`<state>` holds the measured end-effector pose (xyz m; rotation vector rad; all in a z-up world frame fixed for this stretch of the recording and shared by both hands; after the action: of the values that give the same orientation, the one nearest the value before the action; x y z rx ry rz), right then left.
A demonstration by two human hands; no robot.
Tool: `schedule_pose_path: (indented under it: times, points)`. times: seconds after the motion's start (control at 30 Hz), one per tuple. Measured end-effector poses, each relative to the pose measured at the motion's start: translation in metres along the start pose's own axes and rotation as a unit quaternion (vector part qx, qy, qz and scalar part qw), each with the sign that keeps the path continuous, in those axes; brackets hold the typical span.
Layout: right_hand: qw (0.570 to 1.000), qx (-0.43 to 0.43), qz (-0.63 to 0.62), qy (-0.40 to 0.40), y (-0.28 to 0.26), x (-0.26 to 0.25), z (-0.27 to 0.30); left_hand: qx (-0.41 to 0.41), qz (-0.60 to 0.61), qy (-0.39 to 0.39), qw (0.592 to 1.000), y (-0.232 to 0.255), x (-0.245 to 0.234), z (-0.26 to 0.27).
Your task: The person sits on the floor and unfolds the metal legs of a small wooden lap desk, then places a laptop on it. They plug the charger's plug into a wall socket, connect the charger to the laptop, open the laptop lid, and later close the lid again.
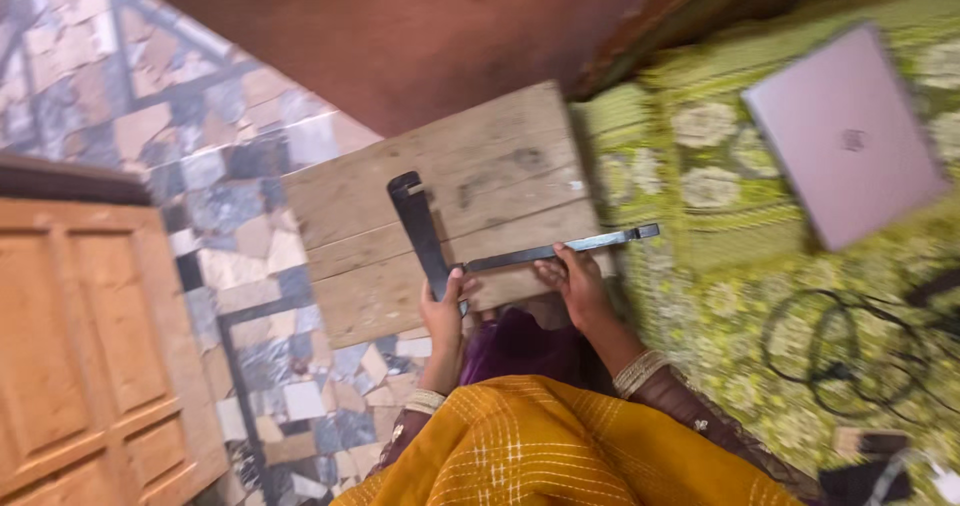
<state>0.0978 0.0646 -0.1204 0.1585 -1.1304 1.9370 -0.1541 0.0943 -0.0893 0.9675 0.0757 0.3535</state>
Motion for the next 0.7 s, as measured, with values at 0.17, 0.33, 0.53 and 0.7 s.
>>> schedule_pose_path:
  times: [0.17, 0.33, 0.53, 0.7]
  points:
    - [0.997, 0.072, -0.008, -0.024, 0.086, 0.059, -0.069, -0.006, 0.037, 0.009, 0.999, 0.004, -0.063, -0.093]
    - [0.991, 0.132, -0.007, -0.022, 0.147, 0.095, -0.111, -0.059, 0.011, 0.033, 0.998, 0.01, -0.108, -0.155]
    - [0.994, 0.109, 0.011, 0.009, 0.174, 0.11, -0.136, 0.097, -0.307, 0.101, 0.942, 0.03, -0.131, -0.179]
    - [0.992, 0.083, -0.088, 0.044, 0.183, 0.134, -0.168, 0.113, -0.361, 0.124, 0.917, 0.02, -0.137, -0.157]
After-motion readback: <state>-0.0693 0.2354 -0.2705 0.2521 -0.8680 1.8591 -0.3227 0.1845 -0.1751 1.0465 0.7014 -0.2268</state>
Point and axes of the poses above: each hand's wrist, its own z-axis away from the middle knuckle, its own x-axis out of the palm, y = z × x, the point moved 5 cm from there along -z, towards the middle knuckle, and after that the axes turned 5 degrees about -x, right-handed, at the moved point
